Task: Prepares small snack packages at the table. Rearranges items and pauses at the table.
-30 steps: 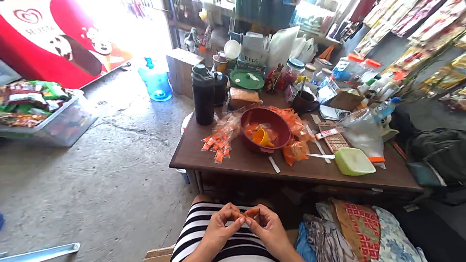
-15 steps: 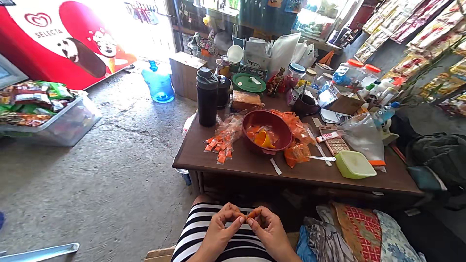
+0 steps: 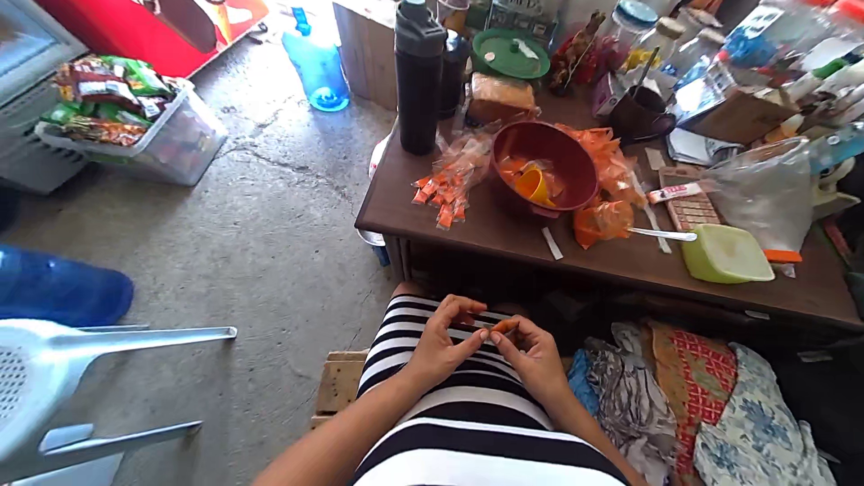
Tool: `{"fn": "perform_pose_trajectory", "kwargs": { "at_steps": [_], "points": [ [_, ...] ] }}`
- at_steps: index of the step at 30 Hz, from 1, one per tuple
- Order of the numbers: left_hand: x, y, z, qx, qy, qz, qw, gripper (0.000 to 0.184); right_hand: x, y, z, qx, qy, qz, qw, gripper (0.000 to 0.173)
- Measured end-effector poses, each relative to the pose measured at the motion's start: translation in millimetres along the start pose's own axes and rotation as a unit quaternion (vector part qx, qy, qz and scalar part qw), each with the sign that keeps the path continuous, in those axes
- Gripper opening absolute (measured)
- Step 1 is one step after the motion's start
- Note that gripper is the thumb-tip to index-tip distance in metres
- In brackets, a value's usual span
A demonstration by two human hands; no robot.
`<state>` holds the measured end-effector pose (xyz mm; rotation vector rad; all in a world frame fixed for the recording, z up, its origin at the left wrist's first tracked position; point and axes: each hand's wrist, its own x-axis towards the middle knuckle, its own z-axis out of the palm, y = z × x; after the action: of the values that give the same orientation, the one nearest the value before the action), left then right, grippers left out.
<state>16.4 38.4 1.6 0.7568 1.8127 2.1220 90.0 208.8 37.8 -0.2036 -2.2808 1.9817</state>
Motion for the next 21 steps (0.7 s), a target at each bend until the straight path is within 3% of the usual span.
{"fn": "perform_pose_trajectory", "kwargs": {
  "at_steps": [2, 5, 8, 12, 21],
  "points": [
    [1.9, 0.1, -0.8, 0.017, -0.029, 0.002, 0.999, 0.038, 0.5, -0.9, -1.1, 0.012, 0.003, 0.002, 1.000, 0.009],
    [0.0, 0.1, 0.5, 0.021, -0.026, -0.010, 0.999, 0.018, 0.6, -2.1, -2.5, 0.024, 0.006, -0.003, 1.000, 0.008],
    [-0.3, 2.1, 0.3, 0.012, -0.014, -0.028, 0.999, 0.010, 0.4, -0.5, -4.1, 0.027, 0.006, -0.007, 1.000, 0.008],
    [-0.6, 3.2, 0.6, 0.012, -0.018, -0.028, 0.999, 0.011, 0.5, 1.8, -7.3, 0.002, 0.005, -0.029, 1.000, 0.018],
    [2.6, 2.6, 1.4, 0.013, -0.047, -0.005, 0.999, 0.014, 2.8, -1.1, -4.5, -0.019, 0.052, -0.074, 0.996, 0.007]
  ]
}}
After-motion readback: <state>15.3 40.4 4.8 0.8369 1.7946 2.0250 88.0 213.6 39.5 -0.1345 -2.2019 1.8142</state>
